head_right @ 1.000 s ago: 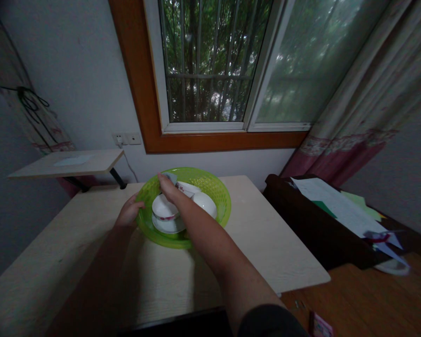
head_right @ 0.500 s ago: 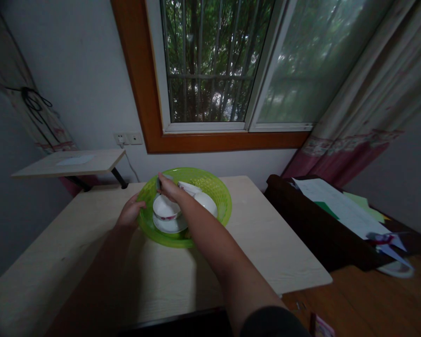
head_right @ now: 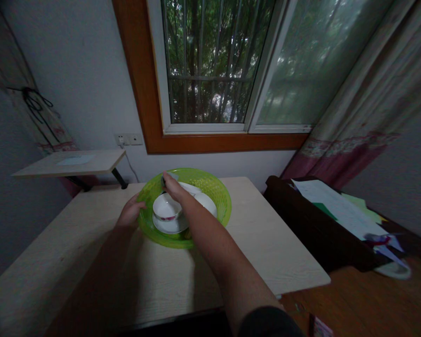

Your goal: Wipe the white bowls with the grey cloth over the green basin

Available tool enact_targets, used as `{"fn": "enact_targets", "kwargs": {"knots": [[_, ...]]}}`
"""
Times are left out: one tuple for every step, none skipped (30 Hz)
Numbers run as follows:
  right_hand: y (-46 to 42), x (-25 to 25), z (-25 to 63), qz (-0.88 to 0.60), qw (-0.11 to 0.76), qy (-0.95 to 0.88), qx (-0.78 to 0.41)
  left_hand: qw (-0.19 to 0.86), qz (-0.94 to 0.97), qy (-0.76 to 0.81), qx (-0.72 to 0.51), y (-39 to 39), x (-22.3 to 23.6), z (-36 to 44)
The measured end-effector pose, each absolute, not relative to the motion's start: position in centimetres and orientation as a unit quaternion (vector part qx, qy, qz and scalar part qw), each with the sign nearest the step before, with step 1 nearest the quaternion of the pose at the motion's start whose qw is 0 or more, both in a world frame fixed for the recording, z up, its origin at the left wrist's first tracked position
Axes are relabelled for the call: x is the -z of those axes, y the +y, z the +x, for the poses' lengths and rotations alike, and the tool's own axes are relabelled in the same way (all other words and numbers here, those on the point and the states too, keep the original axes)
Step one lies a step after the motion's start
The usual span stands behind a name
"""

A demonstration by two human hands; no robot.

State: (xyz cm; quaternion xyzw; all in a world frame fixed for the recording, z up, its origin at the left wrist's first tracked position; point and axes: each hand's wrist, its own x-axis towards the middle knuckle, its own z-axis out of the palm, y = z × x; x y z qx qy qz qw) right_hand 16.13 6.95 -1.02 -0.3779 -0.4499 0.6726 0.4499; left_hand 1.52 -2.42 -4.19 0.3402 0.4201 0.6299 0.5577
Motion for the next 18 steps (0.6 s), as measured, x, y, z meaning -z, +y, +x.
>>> {"fn": "enact_targets", "kwargs": {"knots": [[6.72,0.89,16.13,-0.376,0.441,-0.451,-0.678,0.556,0.344,0.427,-0.625,-2.34,4.32,1.46],[6.52,0.78,16.19,-0.376,0.432,-0.452,-0.684,0.554,0.348,0.430,-0.622,-2.26,4.43,1.40],[6.36,0.68,16.29,-0.376,0.421,-0.452,-0.691,0.553,0.352,0.430,-0.620,-2.20,4.53,1.37],[6.25,0.59,16.43,-0.377,0.410,-0.451,-0.697,0.552,0.356,0.429,-0.620,-2.14,4.60,1.34],[6.17,0.53,16.58,-0.380,0.398,-0.450,-0.703,0.549,0.358,0.429,-0.621,-2.09,4.65,1.33],[6.13,0.48,16.73,-0.382,0.387,-0.449,-0.709,0.546,0.359,0.431,-0.622,-2.05,4.68,1.32],[6.11,0.44,16.85,-0.384,0.378,-0.448,-0.713,0.545,0.361,0.434,-0.620,-2.02,4.71,1.31],[6.08,0.41,16.93,-0.386,0.372,-0.447,-0.716,0.544,0.363,0.437,-0.618,-1.99,4.74,1.29],[6.06,0.38,16.98,-0.386,0.369,-0.447,-0.717,0.544,0.365,0.439,-0.615,-1.96,4.77,1.27],[6.03,0.35,16.98,-0.386,0.369,-0.449,-0.717,0.545,0.367,0.439,-0.612,-1.94,4.80,1.24],[5.99,0.32,16.95,-0.384,0.372,-0.451,-0.715,0.545,0.370,0.439,-0.611,-1.93,4.84,1.20],[5.97,0.30,16.89,-0.383,0.377,-0.454,-0.711,0.545,0.372,0.438,-0.611,-1.92,4.88,1.17],[5.97,0.29,16.80,-0.381,0.382,-0.457,-0.707,0.543,0.373,0.437,-0.612,-1.93,4.91,1.14],[6.01,0.30,16.70,-0.380,0.388,-0.461,-0.702,0.542,0.373,0.434,-0.615,-1.95,4.93,1.11],[6.08,0.32,16.59,-0.378,0.393,-0.465,-0.697,0.542,0.373,0.431,-0.617,-1.97,4.93,1.09],[6.19,0.38,16.47,-0.377,0.398,-0.469,-0.692,0.544,0.374,0.427,-0.618,-2.00,4.93,1.07],[6.31,0.46,16.36,-0.377,0.400,-0.474,-0.688,0.547,0.374,0.422,-0.618,-2.02,4.91,1.06],[6.44,0.55,16.27,-0.376,0.402,-0.479,-0.684,0.551,0.376,0.418,-0.617,-2.04,4.90,1.06]]}}
